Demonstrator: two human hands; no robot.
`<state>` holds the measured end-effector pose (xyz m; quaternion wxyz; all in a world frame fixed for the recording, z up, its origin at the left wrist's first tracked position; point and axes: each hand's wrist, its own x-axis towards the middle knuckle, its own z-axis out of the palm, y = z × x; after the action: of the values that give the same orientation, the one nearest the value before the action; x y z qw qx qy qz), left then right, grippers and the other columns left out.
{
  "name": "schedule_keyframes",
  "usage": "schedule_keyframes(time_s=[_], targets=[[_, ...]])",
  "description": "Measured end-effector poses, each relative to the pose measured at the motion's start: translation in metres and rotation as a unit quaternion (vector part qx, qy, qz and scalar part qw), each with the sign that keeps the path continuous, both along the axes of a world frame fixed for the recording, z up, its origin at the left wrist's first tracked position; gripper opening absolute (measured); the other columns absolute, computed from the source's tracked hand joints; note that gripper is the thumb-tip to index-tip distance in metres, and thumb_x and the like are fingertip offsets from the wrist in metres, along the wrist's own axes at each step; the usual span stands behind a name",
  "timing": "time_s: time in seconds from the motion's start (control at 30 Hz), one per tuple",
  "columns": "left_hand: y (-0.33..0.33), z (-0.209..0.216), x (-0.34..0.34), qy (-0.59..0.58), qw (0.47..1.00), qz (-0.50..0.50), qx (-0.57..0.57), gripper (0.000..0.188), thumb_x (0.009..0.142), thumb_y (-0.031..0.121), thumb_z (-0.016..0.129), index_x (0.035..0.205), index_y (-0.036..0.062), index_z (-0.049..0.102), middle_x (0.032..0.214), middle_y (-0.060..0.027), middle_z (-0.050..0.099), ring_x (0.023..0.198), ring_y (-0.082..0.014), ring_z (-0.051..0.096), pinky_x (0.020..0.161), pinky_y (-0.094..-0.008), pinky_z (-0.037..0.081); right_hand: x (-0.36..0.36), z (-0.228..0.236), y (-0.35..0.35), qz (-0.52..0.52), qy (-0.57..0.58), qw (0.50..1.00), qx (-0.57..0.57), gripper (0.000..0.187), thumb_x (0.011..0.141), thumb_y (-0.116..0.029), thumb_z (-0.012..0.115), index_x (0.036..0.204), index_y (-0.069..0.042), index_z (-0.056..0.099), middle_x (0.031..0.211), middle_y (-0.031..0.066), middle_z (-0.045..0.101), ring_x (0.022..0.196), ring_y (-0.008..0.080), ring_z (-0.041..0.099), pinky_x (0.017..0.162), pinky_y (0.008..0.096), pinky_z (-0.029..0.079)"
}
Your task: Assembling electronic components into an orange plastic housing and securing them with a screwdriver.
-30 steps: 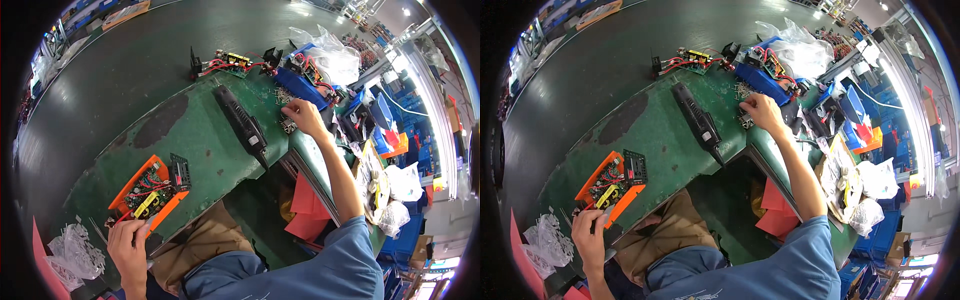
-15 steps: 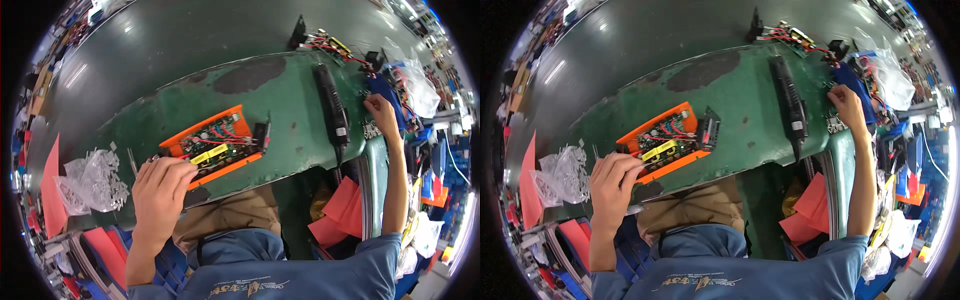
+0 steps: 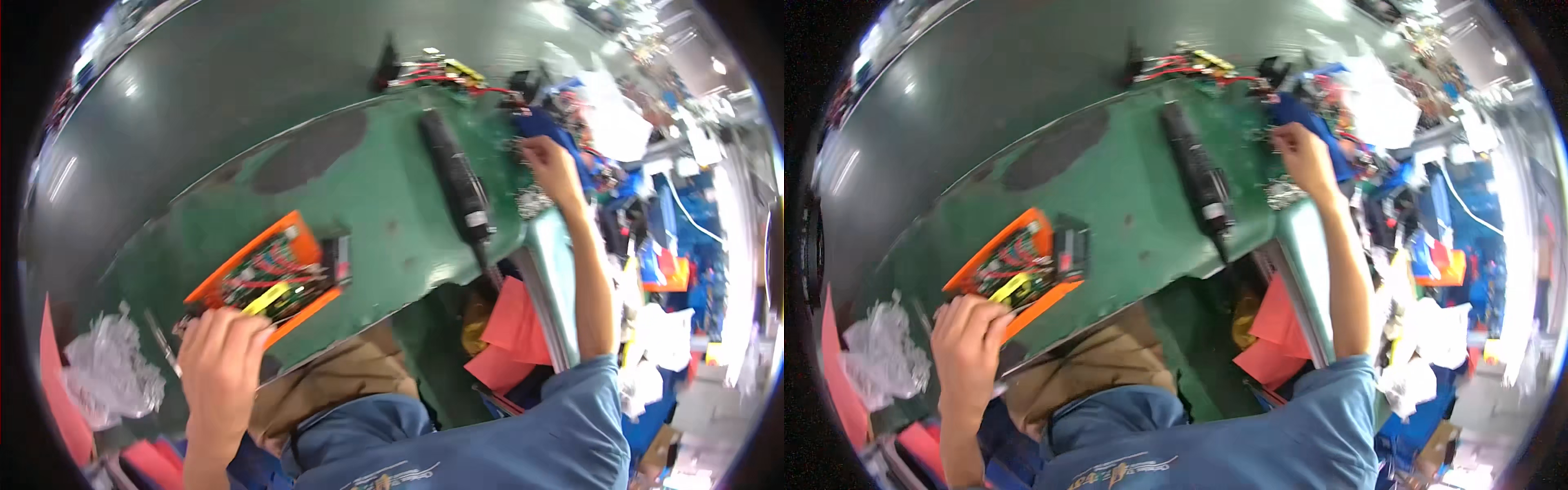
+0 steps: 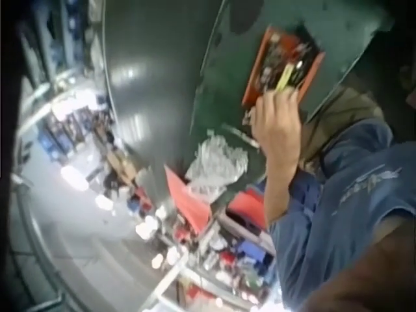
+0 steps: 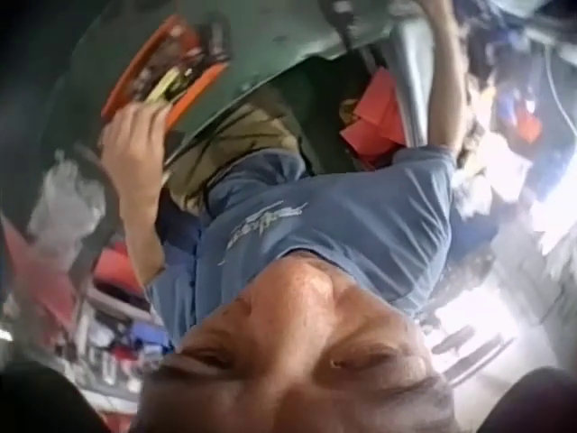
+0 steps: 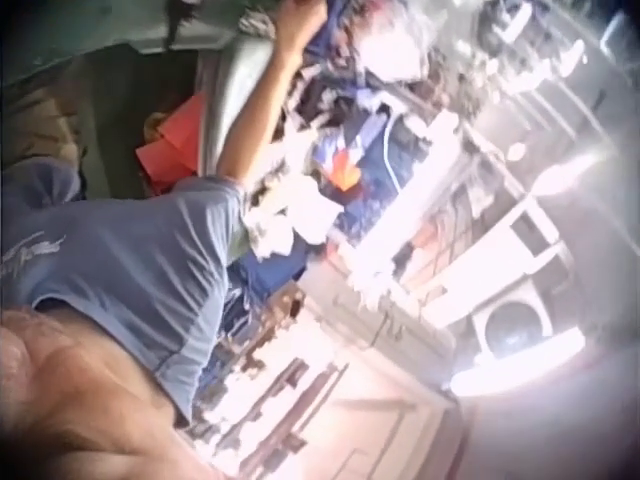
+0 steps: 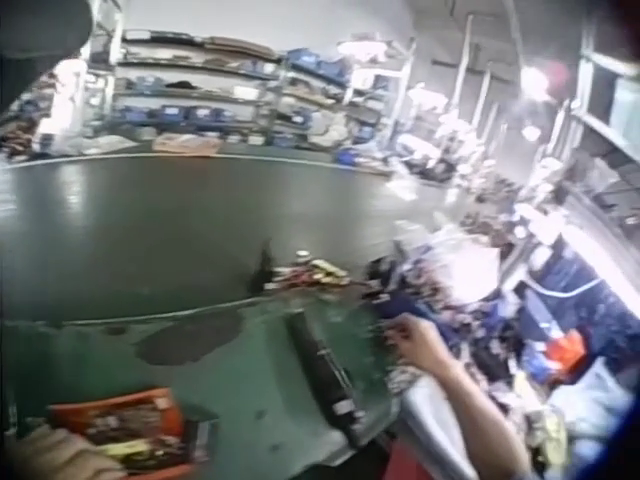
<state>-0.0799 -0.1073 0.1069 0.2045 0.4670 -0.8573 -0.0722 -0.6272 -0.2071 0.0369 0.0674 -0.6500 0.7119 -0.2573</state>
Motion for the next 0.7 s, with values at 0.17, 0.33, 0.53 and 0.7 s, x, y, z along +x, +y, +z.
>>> schedule_keyframes(time_s=[0.17, 0.33, 0.53, 0.7], targets=[[-0.009, -0.009, -0.003, -0.002, 1.0, -0.005, 0.015, 0.012, 0.085, 0.01, 0.078, 0.088, 0.007, 0.067, 0.086, -0.0046, 0.062, 0.081, -0.0262, 0.06, 0.072, -0.0409, 0.046, 0.013, 0.015, 0.011, -0.021, 0.004, 1.0, 0.02, 0.021, 0.094, -0.011, 0.074, 0.112, 0.001, 0.072, 0.096, 0.0134, 0.077, 0.089, 0.0212, 0.074, 0.082, 0.0331, 0.057], [-0.011, -0.006, -0.007, -0.008, 0.999, -0.014, 0.028, 0.012, 0.084, 0.008, 0.078, 0.09, 0.0062, 0.068, 0.089, -0.0051, 0.062, 0.083, -0.0274, 0.061, 0.074, -0.042, 0.046, 0.009, 0.007, 0.0, 0.071, -0.007, 0.996, 0.051, 0.019, 0.094, -0.013, 0.076, 0.109, 0.0, 0.074, 0.095, 0.0101, 0.076, 0.084, 0.0178, 0.068, 0.08, 0.0328, 0.055], [-0.015, -0.008, -0.007, -0.008, 0.998, -0.052, 0.023, 0.013, 0.082, 0.007, 0.076, 0.092, 0.0063, 0.068, 0.091, -0.0059, 0.06, 0.084, -0.0259, 0.06, 0.074, -0.0391, 0.048, -0.004, 0.027, -0.007, 0.048, 0.083, 0.979, 0.179, 0.023, 0.097, -0.015, 0.068, 0.112, 0.002, 0.071, 0.095, 0.0121, 0.074, 0.09, 0.0183, 0.069, 0.082, 0.0349, 0.054], [-0.015, -0.01, 0.0, -0.022, 0.998, -0.039, 0.046, 0.011, 0.084, 0.01, 0.076, 0.093, 0.0067, 0.07, 0.09, -0.0049, 0.061, 0.084, -0.0245, 0.06, 0.073, -0.0381, 0.048, 0.022, 0.02, -0.004, 0.092, 0.046, 0.991, 0.081, 0.016, 0.1, -0.01, 0.069, 0.112, 0.001, 0.067, 0.091, 0.0064, 0.069, 0.081, 0.0133, 0.063, 0.074, 0.0308, 0.052]])
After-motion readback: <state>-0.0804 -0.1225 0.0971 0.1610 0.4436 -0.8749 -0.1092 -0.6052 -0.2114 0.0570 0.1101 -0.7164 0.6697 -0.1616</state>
